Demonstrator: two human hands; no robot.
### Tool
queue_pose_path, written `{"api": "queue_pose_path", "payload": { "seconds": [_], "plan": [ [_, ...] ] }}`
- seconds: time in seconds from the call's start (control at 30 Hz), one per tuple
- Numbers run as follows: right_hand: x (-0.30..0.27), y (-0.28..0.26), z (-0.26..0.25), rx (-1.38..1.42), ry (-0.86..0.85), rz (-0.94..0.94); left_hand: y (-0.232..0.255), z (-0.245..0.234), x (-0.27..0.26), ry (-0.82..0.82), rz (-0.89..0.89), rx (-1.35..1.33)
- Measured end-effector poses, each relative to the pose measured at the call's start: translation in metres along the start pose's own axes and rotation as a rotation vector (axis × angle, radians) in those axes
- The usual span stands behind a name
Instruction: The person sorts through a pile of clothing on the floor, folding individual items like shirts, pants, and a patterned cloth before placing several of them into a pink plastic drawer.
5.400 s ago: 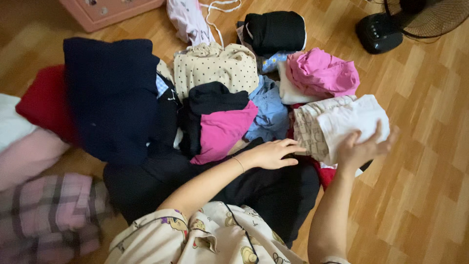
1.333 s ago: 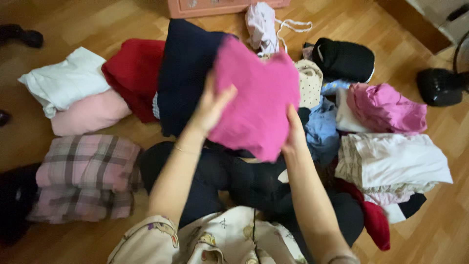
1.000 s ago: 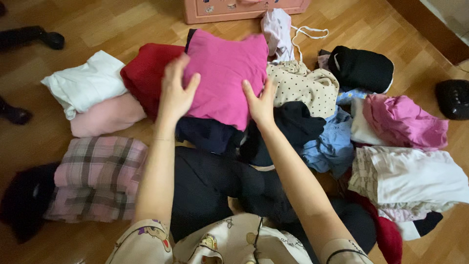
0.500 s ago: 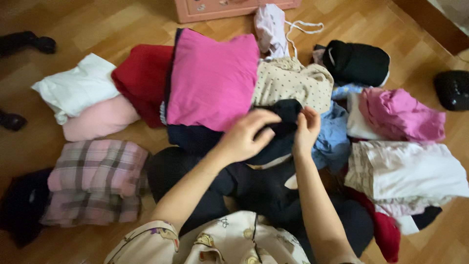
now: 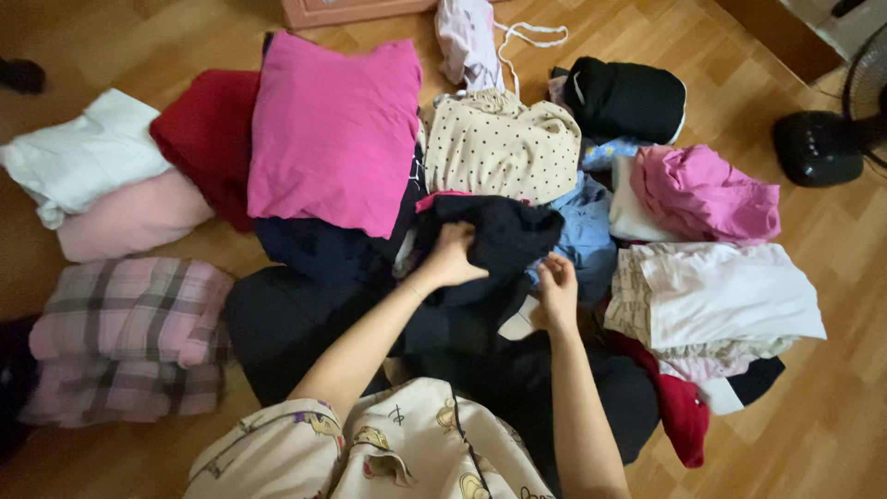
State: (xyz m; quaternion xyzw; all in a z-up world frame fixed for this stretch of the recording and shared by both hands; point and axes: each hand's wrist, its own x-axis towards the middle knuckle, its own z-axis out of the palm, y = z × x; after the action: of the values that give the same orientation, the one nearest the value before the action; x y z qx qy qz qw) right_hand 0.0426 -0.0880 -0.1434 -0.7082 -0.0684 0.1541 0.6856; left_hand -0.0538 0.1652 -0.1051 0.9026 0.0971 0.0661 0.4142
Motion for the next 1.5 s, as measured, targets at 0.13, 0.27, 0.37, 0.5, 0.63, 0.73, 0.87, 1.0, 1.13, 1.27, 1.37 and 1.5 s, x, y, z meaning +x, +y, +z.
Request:
{"api": "queue_pose_path", "payload": {
  "seconds": [0.13,0.27,0.37,0.5,0.63,0.73,0.87,1.0,1.13,1.27,1.37,1.5],
  "plan": [
    [-0.022,-0.036,0.016,-0.112,-0.044,0.046,0.014,0.004,-0.012,-0.133,-0.006,-0.535],
    [-0.030,-0.048,-0.008,-0.022,-0.174,-0.009,0.040,-0.009,-0.033,-0.195,0.026,-1.034],
    [-0.026,-0.016,-0.038,0.175,-0.322,0.058,0.058,-0.016,-0.046,-0.245,-0.150,-1.369],
    [-0.022,0.036,-0.074,0.298,-0.506,0.323,0.063,0.005,-0.045,-0.431,-0.484,-1.749],
    [-0.033,0.043,-0.068,0.304,-0.307,0.446,0.055,0.009,-0.037,-0.485,-0.564,-1.866],
    [-0.044,0.012,-0.059,0.359,-0.098,0.471,0.048,-0.003,-0.034,-0.427,-0.555,-1.658],
    [-0.032,-0.053,-0.055,0.362,0.078,0.264,0.009,-0.011,-0.015,-0.011,-0.254,-1.059],
    [-0.025,-0.105,-0.033,0.563,-0.087,-0.183,-0.017,0.012,-0.033,-0.083,-0.120,-1.494],
    [-0.046,-0.114,-0.015,0.720,-0.128,0.037,-0.002,0.020,-0.029,-0.211,0.019,-1.337],
    [-0.041,-0.091,-0.026,0.363,0.142,0.165,-0.019,0.034,-0.010,-0.084,0.137,-1.050],
    [-0.036,-0.063,-0.047,0.365,0.154,0.241,-0.038,0.058,0.011,-0.132,0.202,-0.837],
    [-0.021,-0.025,-0.067,0.533,0.315,0.536,-0.013,0.088,0.018,-0.226,0.201,-0.823]
  ]
}}
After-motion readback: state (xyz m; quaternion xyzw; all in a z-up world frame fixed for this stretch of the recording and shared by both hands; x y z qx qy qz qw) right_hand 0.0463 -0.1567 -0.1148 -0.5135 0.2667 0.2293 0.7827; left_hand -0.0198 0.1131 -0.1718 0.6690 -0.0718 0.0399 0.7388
